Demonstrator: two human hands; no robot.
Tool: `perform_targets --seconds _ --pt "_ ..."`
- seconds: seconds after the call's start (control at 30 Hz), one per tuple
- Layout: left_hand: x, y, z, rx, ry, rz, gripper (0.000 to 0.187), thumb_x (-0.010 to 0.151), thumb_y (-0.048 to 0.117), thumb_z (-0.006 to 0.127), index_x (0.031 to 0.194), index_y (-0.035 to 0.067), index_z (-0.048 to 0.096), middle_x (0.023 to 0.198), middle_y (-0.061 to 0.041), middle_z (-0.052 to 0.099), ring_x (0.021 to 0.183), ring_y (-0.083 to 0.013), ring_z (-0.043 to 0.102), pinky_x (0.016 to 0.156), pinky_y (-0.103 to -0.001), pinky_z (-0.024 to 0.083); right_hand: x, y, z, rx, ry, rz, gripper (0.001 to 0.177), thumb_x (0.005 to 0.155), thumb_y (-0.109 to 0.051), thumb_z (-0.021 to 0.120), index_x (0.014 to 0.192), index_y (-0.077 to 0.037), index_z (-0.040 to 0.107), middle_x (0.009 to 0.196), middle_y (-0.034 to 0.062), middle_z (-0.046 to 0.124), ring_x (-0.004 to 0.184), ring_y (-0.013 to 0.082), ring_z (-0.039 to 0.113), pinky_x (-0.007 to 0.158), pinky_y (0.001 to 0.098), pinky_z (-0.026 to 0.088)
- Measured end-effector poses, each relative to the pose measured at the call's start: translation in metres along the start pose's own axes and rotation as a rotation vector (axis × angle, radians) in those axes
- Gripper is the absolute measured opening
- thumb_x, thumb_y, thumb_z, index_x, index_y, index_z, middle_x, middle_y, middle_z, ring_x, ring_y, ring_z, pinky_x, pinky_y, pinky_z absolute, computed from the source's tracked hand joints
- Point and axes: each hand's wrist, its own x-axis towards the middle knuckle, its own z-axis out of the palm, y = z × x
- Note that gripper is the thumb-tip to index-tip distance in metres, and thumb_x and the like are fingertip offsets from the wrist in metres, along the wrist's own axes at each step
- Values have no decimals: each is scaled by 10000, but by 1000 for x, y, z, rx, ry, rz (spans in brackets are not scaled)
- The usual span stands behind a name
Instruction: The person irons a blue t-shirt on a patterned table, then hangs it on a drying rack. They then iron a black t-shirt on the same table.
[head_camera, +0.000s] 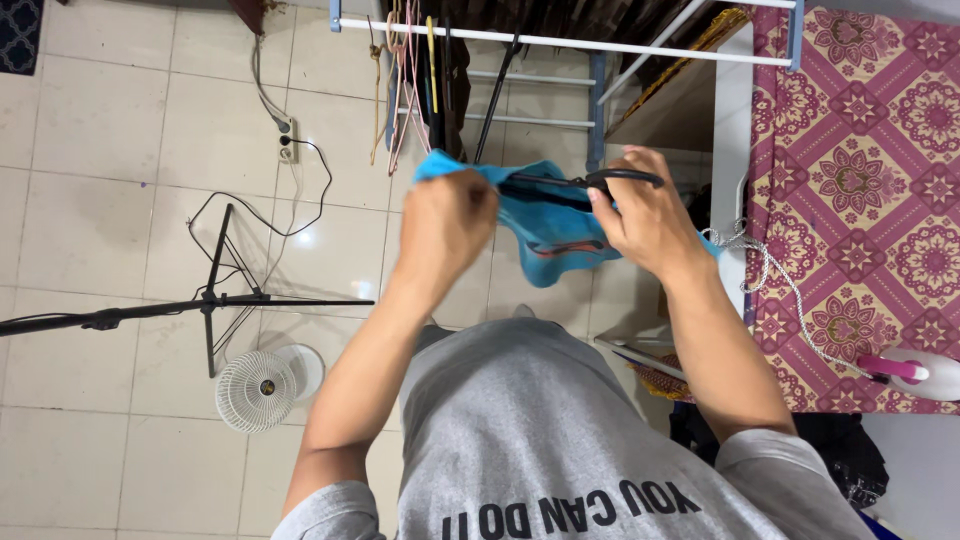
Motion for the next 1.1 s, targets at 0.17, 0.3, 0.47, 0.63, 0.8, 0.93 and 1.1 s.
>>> perform_targets --seconds 0.17,0.3,0.47,0.63,0.8,0.93,1.1 --pt "4 2 -32 139 9 242 282 904 264 769 1020 7 757 949 -170 752 799 -350 704 703 -447 552 0 2 -18 244 -8 148 161 1010 -107 679 1054 44 644 1112 254 671 1050 432 662 906 470 542" --pt "24 -6 -46 111 -36 523 451 959 329 731 1292 28 683 1265 -155 700 1087 -338 702 908 -437 561 3 2 -30 346 12 119 145 1033 -112 663 1059 31 663 1077 223 687 991 399 691 890 442 549" --pt "25 6 -20 -37 -266 429 355 924 326 745 1171 71 730 1011 -143 739 885 -341 710 751 -435 557 21 -8 -20 371 -105 155 162 1009 -146 700 1056 8 693 972 182 708 895 353 704 821 430 544" --pt "34 7 -10 -21 -343 393 239 987 281 724 972 42 736 847 -141 713 797 -353 692 703 -457 532 35 -11 -15 376 -58 -8 227 994 -150 745 1150 3 687 1052 168 725 968 343 711 873 426 560" --pt "44 -5 -44 -87 -203 392 268 1021 271 707 1018 5 735 916 -159 713 799 -329 691 699 -421 543 29 9 -31 379 -20 133 321 941 -124 779 1215 18 689 1082 167 725 952 311 716 811 389 561" --pt "38 -6 -60 -46 -193 345 271 998 225 734 965 -44 723 935 -157 683 859 -345 663 756 -428 532 23 19 -29 363 -6 206 223 974 -123 777 1166 -18 735 1082 148 754 946 282 733 801 368 579" --pt "31 -8 -56 -122 -203 269 229 985 167 746 971 -59 714 1037 -151 688 889 -335 686 766 -412 542 26 19 -15 291 -44 119 290 952 -156 788 1199 -15 729 1014 153 741 920 308 718 810 402 564"
